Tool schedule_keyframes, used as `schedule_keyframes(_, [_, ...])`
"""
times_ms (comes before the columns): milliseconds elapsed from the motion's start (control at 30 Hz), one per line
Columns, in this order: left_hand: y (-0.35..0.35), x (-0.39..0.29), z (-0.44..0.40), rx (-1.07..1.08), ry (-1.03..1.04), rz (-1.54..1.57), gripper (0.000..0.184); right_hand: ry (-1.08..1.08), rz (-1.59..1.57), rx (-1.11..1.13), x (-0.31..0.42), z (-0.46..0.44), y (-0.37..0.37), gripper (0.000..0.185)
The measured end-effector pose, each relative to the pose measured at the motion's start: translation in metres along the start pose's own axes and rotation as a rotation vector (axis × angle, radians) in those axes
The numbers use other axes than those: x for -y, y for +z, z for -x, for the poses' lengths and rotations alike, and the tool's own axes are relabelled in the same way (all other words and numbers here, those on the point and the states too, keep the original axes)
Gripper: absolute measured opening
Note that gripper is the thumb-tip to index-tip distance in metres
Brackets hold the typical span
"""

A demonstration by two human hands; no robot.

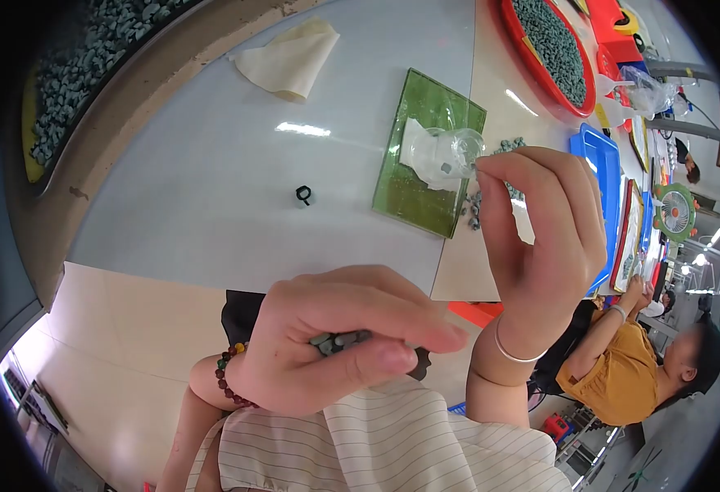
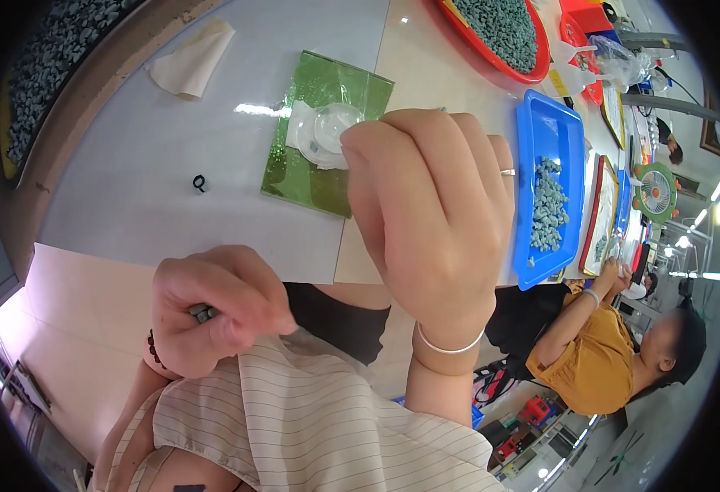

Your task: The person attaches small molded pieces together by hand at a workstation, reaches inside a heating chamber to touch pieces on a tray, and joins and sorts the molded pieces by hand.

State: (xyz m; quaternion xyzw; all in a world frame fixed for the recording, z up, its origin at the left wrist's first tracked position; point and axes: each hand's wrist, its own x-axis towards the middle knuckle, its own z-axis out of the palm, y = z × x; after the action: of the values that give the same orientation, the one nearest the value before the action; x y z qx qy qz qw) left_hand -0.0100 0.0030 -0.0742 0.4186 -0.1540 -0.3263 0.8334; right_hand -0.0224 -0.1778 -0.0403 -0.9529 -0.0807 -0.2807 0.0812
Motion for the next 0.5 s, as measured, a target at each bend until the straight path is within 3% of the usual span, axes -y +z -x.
schedule_keyframes(67, [-0.002, -0.005, 0.001, 0.006, -0.137, 0.068, 0.026, -0.010, -0.016, -0.002, -0.001, 0.001, 0.000, 0.021])
schedule_keyframes(167, [-0.004, -0.007, 0.003, -0.036, -0.162, 0.147, 0.022, 0.123, -0.282, -0.145, -0.001, 0.016, -0.003, 0.021])
schedule_keyframes(267, [-0.010, 0.008, 0.004, 0.086, 0.084, 0.014, 0.022, 0.251, -0.779, -0.158, 0.014, 0.034, -0.016, 0.018])
schedule_keyframes(367, [-0.005, 0.011, 0.001, 0.096, 0.141, -0.091, 0.018, 0.347, -1.067, -0.190, 0.029, 0.049, -0.017, 0.017])
schedule_keyframes(467, [-0.004, 0.018, -0.005, 0.172, 0.324, -0.324, 0.013, 0.341, -1.017, -0.197, 0.034, 0.055, -0.018, 0.019])
schedule_keyframes(500, [-0.002, 0.017, -0.006, 0.178, 0.301, -0.341, 0.013, 0.353, -1.007, -0.180, 0.034, 0.057, -0.019, 0.019])
